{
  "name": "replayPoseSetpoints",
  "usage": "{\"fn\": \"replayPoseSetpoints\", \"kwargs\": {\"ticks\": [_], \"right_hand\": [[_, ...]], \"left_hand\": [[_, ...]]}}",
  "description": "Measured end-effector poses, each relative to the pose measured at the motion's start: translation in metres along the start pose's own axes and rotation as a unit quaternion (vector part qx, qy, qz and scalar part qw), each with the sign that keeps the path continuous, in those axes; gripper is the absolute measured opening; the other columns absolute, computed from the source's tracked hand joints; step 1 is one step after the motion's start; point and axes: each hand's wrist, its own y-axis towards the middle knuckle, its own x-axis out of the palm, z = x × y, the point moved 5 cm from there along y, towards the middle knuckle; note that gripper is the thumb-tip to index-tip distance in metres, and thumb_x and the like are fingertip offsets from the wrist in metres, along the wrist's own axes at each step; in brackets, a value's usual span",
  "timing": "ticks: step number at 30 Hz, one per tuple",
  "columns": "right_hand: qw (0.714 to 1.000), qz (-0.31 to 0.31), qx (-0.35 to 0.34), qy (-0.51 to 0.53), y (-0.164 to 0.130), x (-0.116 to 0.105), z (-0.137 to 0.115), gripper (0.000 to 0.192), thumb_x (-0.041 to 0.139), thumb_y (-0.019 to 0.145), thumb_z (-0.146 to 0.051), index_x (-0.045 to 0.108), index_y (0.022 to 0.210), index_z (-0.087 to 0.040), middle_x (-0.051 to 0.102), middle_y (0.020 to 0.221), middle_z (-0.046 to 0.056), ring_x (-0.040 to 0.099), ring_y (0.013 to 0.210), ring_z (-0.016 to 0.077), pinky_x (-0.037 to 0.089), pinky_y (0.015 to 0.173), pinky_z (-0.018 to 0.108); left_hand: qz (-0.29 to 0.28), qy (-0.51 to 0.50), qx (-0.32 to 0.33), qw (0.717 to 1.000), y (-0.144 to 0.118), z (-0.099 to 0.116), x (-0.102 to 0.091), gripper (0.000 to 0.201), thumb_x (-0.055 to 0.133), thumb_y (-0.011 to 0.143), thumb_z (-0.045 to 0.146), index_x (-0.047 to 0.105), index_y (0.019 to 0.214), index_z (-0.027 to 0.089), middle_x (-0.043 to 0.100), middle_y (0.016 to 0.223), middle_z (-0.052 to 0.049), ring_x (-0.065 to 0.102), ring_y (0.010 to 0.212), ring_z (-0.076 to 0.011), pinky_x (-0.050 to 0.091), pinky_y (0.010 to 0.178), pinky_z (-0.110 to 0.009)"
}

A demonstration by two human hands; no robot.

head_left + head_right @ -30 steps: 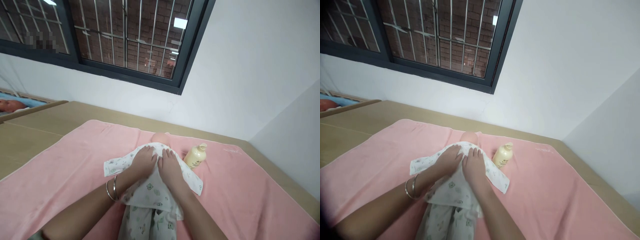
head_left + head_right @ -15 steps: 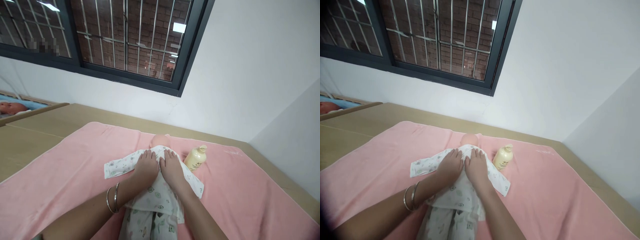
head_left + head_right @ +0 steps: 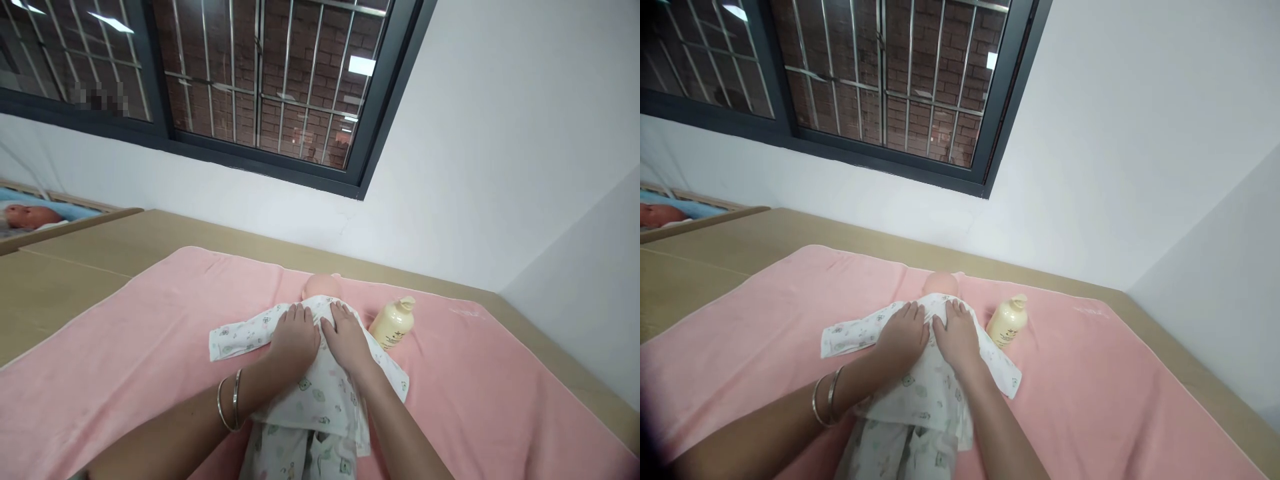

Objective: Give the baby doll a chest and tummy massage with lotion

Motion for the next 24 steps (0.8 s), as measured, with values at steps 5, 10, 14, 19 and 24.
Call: {"fn": "replayPoseSetpoints", "kwargs": {"ticks": [5, 10, 14, 19, 24], "right_hand": [[1.0, 0.001, -0.004, -0.021, -0.014, -0.003, -0.016, 0.054, 0.033, 0.104, -0.026, 0.048, 0.151, -0.003, 0.047, 0.156, 0.02, 0.038, 0.15, 0.033, 0.027, 0.125, 0.05], [0.993, 0.025, -0.038, 0.11, -0.028, -0.011, -0.028, 0.051, 0.043, 0.097, -0.021, 0.059, 0.145, -0.02, 0.051, 0.156, 0.007, 0.043, 0.148, 0.0229, 0.036, 0.122, 0.04], [0.986, 0.057, -0.113, 0.105, -0.022, -0.005, -0.029, 0.047, 0.043, 0.099, -0.022, 0.063, 0.141, -0.02, 0.048, 0.158, 0.008, 0.036, 0.152, 0.0229, 0.026, 0.127, 0.046], [0.997, 0.04, -0.058, 0.036, -0.011, 0.004, -0.017, 0.046, 0.039, 0.105, -0.031, 0.056, 0.147, -0.022, 0.042, 0.162, 0.01, 0.032, 0.153, 0.0303, 0.024, 0.125, 0.056], [0.997, 0.05, -0.04, -0.037, -0.035, 0.013, -0.038, 0.054, 0.038, 0.105, -0.03, 0.044, 0.156, -0.013, 0.03, 0.166, 0.018, 0.022, 0.156, 0.0381, 0.022, 0.125, 0.059]], "left_hand": [[-0.056, -0.05, 0.03, 0.997, 0.015, -0.017, -0.003, 0.028, 0.046, 0.097, 0.026, 0.07, 0.104, 0.014, 0.075, 0.109, -0.017, 0.068, 0.109, -0.0308, 0.052, 0.097, -0.046], [-0.117, -0.177, -0.042, 0.976, 0.032, -0.034, -0.016, 0.033, 0.039, 0.099, 0.026, 0.072, 0.102, 0.018, 0.078, 0.107, -0.012, 0.072, 0.101, -0.0264, 0.055, 0.09, -0.04], [-0.086, -0.267, -0.132, 0.951, 0.041, -0.051, -0.037, 0.04, 0.036, 0.098, 0.023, 0.072, 0.115, 0.017, 0.076, 0.122, -0.011, 0.071, 0.113, -0.0244, 0.054, 0.099, -0.038], [-0.022, -0.332, -0.189, 0.924, 0.043, -0.066, -0.057, 0.039, 0.045, 0.093, 0.026, 0.072, 0.119, 0.017, 0.074, 0.128, -0.009, 0.068, 0.121, -0.0239, 0.052, 0.106, -0.037], [0.004, -0.37, -0.194, 0.908, 0.043, -0.065, -0.066, 0.035, 0.049, 0.088, 0.026, 0.075, 0.11, 0.018, 0.077, 0.12, -0.008, 0.07, 0.118, -0.0261, 0.054, 0.106, -0.041]]}}
